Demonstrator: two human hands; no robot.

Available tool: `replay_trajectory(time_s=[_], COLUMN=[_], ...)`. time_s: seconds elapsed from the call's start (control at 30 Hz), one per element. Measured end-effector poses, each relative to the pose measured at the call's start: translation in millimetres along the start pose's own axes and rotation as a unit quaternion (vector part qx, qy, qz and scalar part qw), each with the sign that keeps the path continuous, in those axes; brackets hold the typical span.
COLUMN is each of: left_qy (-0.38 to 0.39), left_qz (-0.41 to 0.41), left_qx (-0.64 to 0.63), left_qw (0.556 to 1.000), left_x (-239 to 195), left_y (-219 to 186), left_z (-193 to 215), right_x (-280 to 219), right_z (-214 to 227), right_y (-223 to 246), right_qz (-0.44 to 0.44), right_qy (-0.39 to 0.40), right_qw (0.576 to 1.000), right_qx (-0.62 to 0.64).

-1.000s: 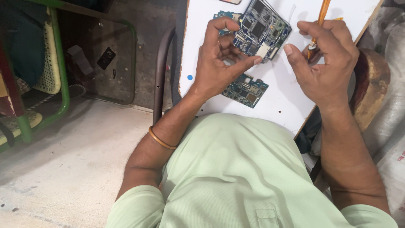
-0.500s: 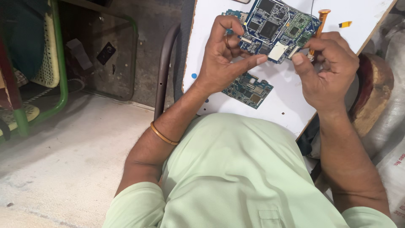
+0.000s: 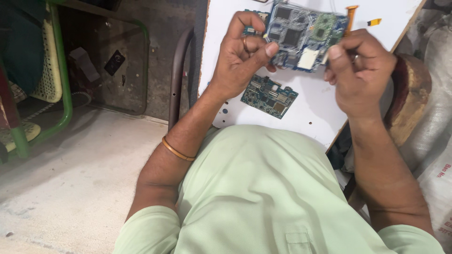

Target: The person holds a small circuit board and uses a screwdriver to gently scrape its surface. They then use a toothbrush to scrub the board, focusing on different areas. The person continues to clean the board with the toothbrush, ensuring thorough coverage.

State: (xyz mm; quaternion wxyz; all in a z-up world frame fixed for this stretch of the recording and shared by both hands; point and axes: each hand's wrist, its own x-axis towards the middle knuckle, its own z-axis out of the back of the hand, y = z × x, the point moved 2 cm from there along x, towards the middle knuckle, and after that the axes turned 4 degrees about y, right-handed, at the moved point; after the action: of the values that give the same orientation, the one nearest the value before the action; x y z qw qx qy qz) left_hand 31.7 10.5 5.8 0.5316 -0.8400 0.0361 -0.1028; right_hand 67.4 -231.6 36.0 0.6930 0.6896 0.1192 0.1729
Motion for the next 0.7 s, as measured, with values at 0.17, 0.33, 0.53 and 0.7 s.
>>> replay_trajectory(time_s=[0.17, 0.33, 0.53, 0.7], left_qy=[-0.048, -0.121, -0.230, -0.212], left_qz=[0.027, -0.018, -0.021, -0.065], left_qx=[0.045, 0.050, -0.018, -0.008], left_qw=[0.997, 0.991, 0.973, 0.975], left_x=[-6, -13, -26, -31], left_y=[-7, -13, -25, -22], left_z=[2, 7, 34, 29], right_x=[1, 2, 5, 4], right_z=[1, -12, -30, -34], right_y=[6, 17, 32, 31], right_qz=[0.095, 0.151, 0.181, 0.189], right_qy=[0.028, 0.056, 0.053, 0.046], right_qw=[0.963, 0.910, 0.858, 0.843], right_qx=[-0.252, -0.382, -0.478, -0.502])
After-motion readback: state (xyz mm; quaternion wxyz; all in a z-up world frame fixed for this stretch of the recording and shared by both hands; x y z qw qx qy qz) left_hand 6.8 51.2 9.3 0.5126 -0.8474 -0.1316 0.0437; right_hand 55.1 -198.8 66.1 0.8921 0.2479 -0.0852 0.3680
